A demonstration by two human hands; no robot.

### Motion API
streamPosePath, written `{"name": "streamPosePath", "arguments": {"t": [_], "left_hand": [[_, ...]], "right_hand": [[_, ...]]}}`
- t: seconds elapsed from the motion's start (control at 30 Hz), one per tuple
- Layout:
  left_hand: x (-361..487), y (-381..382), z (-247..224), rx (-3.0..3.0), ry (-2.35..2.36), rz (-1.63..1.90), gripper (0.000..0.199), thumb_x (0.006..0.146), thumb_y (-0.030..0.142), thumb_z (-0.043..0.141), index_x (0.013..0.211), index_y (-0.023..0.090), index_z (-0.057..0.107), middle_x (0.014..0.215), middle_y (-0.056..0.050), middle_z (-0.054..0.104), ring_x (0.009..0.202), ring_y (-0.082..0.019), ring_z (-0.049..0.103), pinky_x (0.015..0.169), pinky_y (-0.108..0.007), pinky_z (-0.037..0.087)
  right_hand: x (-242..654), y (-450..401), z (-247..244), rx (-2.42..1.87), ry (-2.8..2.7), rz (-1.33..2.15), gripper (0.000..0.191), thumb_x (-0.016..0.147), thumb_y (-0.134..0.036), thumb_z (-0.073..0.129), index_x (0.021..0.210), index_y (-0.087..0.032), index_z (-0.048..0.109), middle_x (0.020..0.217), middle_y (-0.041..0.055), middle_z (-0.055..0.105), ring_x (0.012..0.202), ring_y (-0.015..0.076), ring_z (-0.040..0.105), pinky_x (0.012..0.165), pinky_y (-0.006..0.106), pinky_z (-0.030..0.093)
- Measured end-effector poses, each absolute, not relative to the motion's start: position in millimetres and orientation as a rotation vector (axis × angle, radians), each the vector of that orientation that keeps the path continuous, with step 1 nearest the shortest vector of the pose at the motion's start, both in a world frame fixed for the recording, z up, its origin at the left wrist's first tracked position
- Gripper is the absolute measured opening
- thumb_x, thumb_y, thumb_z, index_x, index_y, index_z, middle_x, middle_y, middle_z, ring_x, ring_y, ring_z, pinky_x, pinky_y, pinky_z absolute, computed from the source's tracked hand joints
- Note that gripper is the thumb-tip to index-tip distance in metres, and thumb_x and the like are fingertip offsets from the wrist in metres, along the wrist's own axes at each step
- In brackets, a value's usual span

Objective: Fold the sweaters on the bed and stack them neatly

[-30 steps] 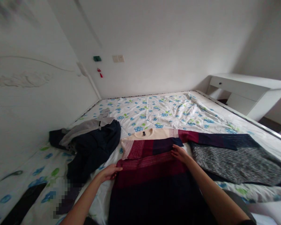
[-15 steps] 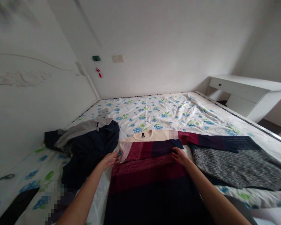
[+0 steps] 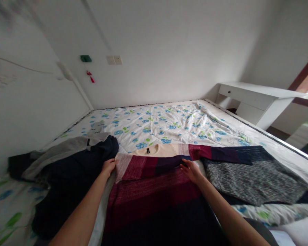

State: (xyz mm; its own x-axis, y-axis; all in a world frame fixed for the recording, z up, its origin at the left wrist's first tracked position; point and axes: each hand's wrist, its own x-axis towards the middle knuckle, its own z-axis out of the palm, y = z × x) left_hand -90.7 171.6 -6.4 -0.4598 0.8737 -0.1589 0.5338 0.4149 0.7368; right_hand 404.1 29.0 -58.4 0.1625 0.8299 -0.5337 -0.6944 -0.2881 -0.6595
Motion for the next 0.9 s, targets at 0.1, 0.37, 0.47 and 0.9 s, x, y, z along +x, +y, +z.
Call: {"name": "streamPosePath", "arguments": {"t": [0.1, 0.37, 0.47, 0.9], "left_hand": [[-93.4, 178.1, -6.4, 1.229, 2.221, 0.764, 0.034, 0.07, 0.03, 0.087, 0.102, 0.019, 0.082, 0.1, -0.014, 0.087, 0.111, -0.041, 0.083, 0.09, -0.042, 0.064], [-23.5, 109.6, -36.5, 2.013, 2.164, 0.56, 0.053, 0.092, 0.022, 0.068, 0.144, 0.016, 0.075, 0.147, -0.022, 0.077, 0.139, -0.041, 0.074, 0.122, -0.052, 0.055], [45.1, 82.8, -40.3, 2.26, 1.656, 0.637, 0.063, 0.091, 0.023, 0.072, 0.154, 0.023, 0.071, 0.155, -0.014, 0.074, 0.147, -0.034, 0.068, 0.132, -0.05, 0.048], [226.2, 68.4, -1.8, 1.935, 1.492, 0.646, 0.039, 0.1, 0.025, 0.07, 0.136, 0.027, 0.083, 0.138, -0.018, 0.084, 0.137, -0.038, 0.074, 0.119, -0.047, 0.052]], "right_hand": [[400.3, 29.2, -60.7, -1.158, -0.159, 1.508, 0.023, 0.082, -0.023, 0.086, 0.101, -0.025, 0.073, 0.107, 0.0031, 0.078, 0.086, 0.0187, 0.078, 0.076, 0.032, 0.066], [400.3, 27.4, -65.4, -1.368, -0.117, 1.353, 0.021, 0.081, -0.026, 0.084, 0.096, -0.026, 0.071, 0.086, -0.0015, 0.07, 0.073, 0.0141, 0.067, 0.066, 0.024, 0.058], [392.4, 27.5, -54.2, -1.265, -0.281, 1.354, 0.033, 0.076, -0.028, 0.085, 0.108, -0.024, 0.08, 0.088, 0.0005, 0.074, 0.078, 0.0158, 0.069, 0.064, 0.022, 0.053], [365.2, -14.7, -17.3, -1.278, -0.999, 1.137, 0.037, 0.073, -0.03, 0.088, 0.11, -0.029, 0.09, 0.134, 0.0052, 0.083, 0.146, 0.0357, 0.066, 0.125, 0.045, 0.053]]}}
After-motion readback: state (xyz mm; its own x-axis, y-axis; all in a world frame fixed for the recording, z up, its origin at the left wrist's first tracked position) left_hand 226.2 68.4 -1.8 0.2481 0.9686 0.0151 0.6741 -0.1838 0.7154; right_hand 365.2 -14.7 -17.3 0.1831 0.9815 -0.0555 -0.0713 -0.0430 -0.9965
